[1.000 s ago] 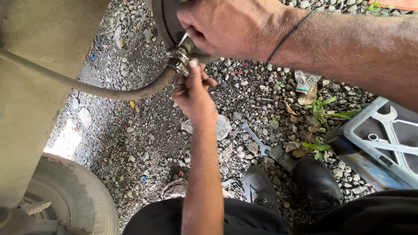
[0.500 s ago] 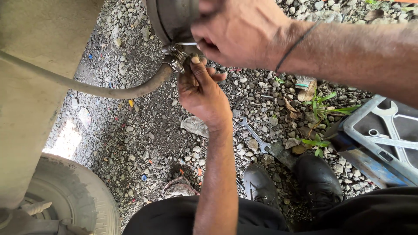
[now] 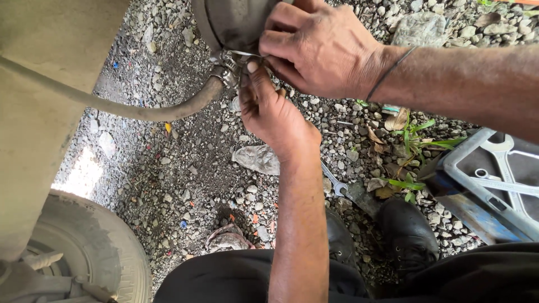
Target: The person uses a wrench to loosen and tighten a bolt on a vehicle's brake assembly. They switch between different wrenches and use a red-handled tool to adjust a hose clamp on the brake line.
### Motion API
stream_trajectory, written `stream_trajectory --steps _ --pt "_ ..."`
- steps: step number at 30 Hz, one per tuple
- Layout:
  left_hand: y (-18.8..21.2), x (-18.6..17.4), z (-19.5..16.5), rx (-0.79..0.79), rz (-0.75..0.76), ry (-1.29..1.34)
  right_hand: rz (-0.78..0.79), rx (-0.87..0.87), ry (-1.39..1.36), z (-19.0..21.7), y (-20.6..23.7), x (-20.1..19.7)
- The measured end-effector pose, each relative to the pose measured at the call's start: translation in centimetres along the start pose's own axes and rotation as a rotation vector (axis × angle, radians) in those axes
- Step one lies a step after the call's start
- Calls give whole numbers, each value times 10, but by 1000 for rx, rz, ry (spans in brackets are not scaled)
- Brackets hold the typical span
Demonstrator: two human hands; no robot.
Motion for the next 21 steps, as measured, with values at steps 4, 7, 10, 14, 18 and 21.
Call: stream_trajectory --steps 4,7,10,14,18,21 --pt "7 3 -7 -42 -69 -131 22 49 45 -3 3 3" --pt "3 10 -8 -128 -112 -129 28 31 142 -5 2 4" --pt "-12 17 -9 -201 -135 -189 18 51 133 -9 2 5" --pt "-18 31 -24 -70 8 -350 26 69 76 -11 4 3" --pt "-9 59 -61 206 338 -635 -47 32 58 -10 1 -8" --pt "-3 87 -107 455 684 -789 18 99 -6 -14 -3 -6"
Point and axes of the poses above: each hand's wrist, its own y-axis away from the middle knuckle, its own x-axis out of the palm, z = x × y, the point moved 7 cm from there along -y, towards the middle knuckle, and after that the axes turned 8 degrees about -z, right-handed, at the moved point
